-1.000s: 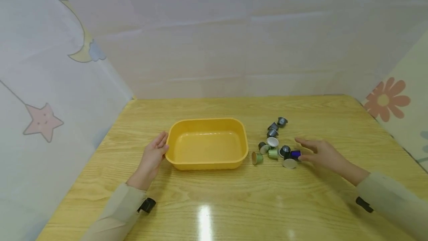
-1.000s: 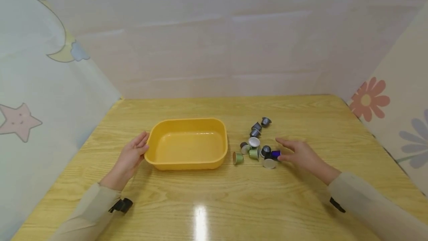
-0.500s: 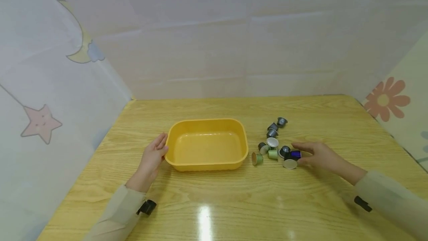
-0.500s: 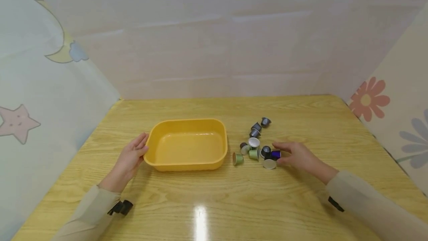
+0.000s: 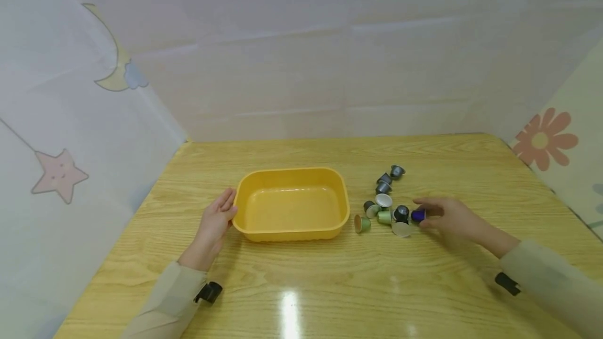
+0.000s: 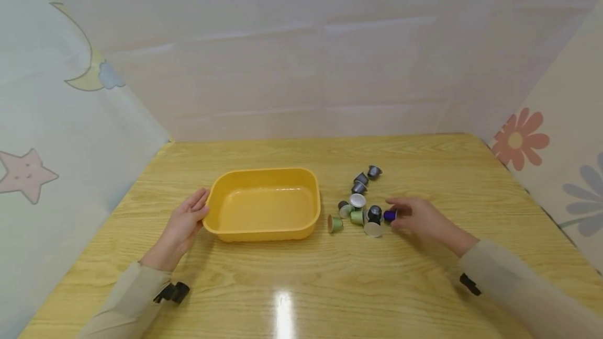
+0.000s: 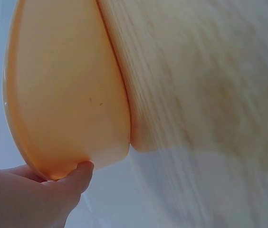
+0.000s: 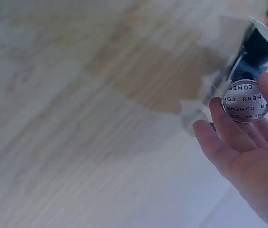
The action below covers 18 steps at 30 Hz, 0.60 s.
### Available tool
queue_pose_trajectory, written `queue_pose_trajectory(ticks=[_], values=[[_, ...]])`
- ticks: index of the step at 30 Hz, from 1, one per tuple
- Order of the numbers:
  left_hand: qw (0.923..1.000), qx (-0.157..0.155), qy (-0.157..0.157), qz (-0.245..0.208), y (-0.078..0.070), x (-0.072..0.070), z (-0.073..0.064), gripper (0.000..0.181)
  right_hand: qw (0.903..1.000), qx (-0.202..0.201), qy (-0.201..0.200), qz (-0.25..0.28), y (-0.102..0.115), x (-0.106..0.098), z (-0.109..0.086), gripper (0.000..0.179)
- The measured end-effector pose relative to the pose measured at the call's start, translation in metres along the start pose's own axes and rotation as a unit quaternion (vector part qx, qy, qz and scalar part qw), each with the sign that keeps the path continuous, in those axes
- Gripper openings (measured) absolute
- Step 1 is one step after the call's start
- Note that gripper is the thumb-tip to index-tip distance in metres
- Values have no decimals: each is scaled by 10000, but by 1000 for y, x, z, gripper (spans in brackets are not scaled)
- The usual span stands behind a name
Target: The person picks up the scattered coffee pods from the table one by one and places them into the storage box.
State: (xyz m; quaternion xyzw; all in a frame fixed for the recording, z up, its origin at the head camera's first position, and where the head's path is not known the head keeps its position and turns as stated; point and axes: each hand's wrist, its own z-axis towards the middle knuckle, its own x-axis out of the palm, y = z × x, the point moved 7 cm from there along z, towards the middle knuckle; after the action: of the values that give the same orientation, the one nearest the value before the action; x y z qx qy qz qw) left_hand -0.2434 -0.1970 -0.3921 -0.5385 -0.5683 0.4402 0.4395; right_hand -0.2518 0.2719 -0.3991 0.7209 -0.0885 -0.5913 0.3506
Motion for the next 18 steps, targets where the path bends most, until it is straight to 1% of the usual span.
queue_pose_trajectory(ticks=[7, 14, 18], values=[[10000, -84, -53, -13, 1, 0, -1, 60, 9997, 73, -31, 249, 7, -12, -1, 56], [9999, -42, 37, -141, 0, 1, 0, 60, 9967, 397, -45, 707, 16, -32, 1, 60], [9999, -65, 10, -123, 0, 1, -1, 60, 9966, 435, -71, 702, 23, -39, 3, 61]])
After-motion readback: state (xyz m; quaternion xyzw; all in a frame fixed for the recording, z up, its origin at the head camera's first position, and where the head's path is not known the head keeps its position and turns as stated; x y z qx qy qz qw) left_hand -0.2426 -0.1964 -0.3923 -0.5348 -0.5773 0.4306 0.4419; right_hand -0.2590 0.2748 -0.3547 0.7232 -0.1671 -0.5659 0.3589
